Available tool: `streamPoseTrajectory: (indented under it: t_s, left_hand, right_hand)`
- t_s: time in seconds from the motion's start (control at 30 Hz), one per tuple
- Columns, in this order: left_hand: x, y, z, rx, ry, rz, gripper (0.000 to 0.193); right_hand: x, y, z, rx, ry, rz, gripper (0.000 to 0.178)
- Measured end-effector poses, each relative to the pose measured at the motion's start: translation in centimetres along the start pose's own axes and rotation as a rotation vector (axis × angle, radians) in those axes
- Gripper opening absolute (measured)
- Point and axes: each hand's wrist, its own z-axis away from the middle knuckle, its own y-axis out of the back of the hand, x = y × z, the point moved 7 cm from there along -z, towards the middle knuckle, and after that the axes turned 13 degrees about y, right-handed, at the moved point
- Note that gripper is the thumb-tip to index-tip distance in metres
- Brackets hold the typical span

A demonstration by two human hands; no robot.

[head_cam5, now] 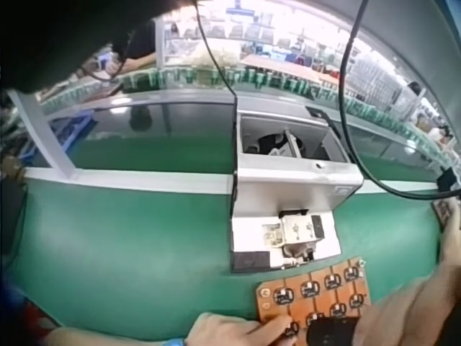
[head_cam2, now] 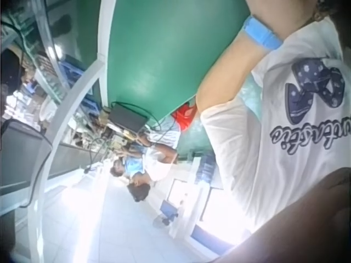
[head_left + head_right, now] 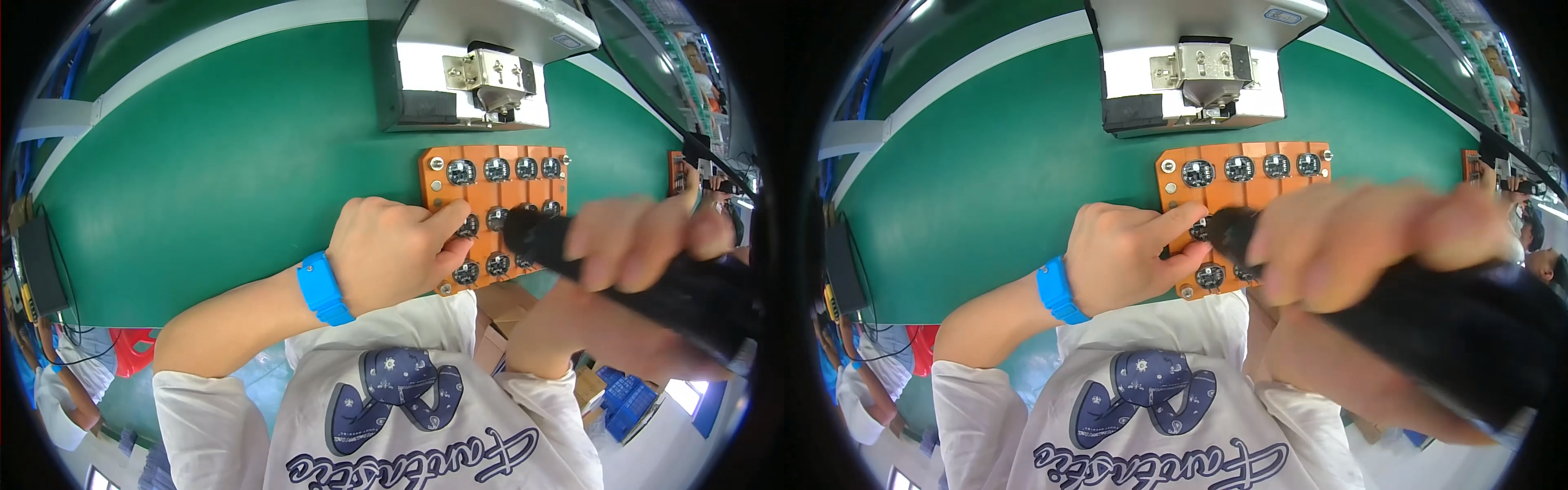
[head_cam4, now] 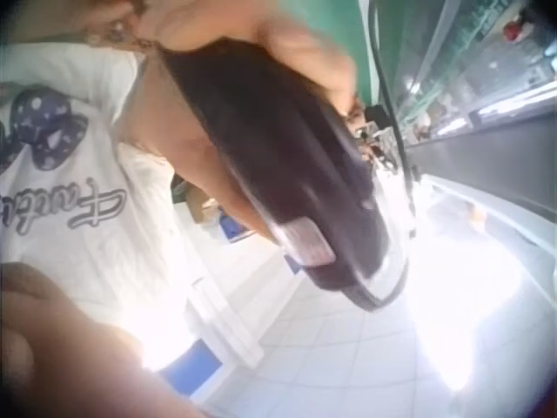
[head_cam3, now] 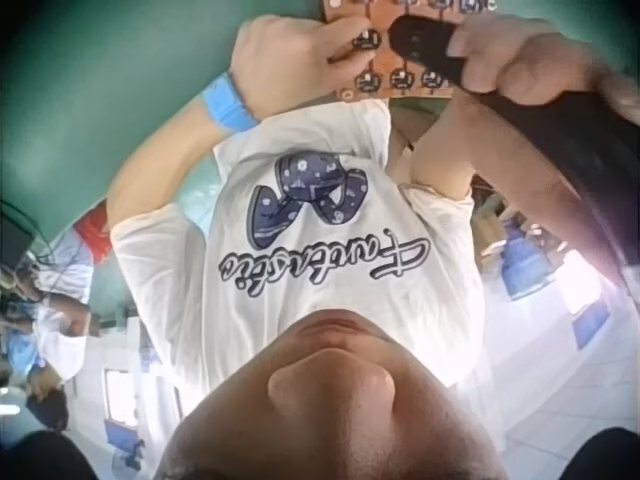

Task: The person assembles electronic components onto circuit boards using an electric screwdriver.

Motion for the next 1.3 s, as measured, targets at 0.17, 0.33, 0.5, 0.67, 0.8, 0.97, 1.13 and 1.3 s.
streamPoseTrajectory:
  t_s: [0.17, 0.33, 0.5, 0.67, 0.8, 0.97, 1.13, 1.3]
  left_hand:
    - [0.1, 0.5, 0.1, 0.019, 0.010, 0.006, 0.032]
    - [0.1, 0.2, 0.2, 0.037, -0.022, 0.023, 0.033]
    - [0.3, 1.0, 0.3, 0.087, -0.056, 0.063, 0.037]
    - [1.7, 0.9, 2.2, -0.063, -0.146, 0.097, 0.042]
    - [1.8, -0.1, 2.8, -0.085, -0.156, 0.012, 0.037]
    - [2.4, -0.8, 2.8, -0.080, -0.212, -0.044, 0.030]
    - [2.3, -1.0, 3.0, -0.071, -0.199, -0.030, 0.028]
    - [2.2, -0.9, 3.0, -0.073, -0.194, -0.019, 0.029]
  right_hand:
    - [-1.3, 0.2, -3.1, 0.006, -0.020, 0.071, 0.078]
    - [-1.4, -0.3, -3.0, -0.032, -0.016, 0.097, 0.083]
    - [-2.0, -0.8, -2.0, -0.058, -0.018, 0.134, 0.088]
    - [-2.4, -0.8, 0.1, -0.062, -0.035, 0.174, 0.093]
    - [-3.1, -1.2, 3.9, -0.031, 0.053, 0.246, 0.093]
    - [-4.0, -0.9, 5.6, 0.076, 0.050, 0.268, 0.077]
    - [-3.2, -0.8, 5.8, 0.136, -0.106, 0.167, 0.036]
    - [-2.5, -0.9, 5.6, -0.068, -0.013, 0.181, 0.088]
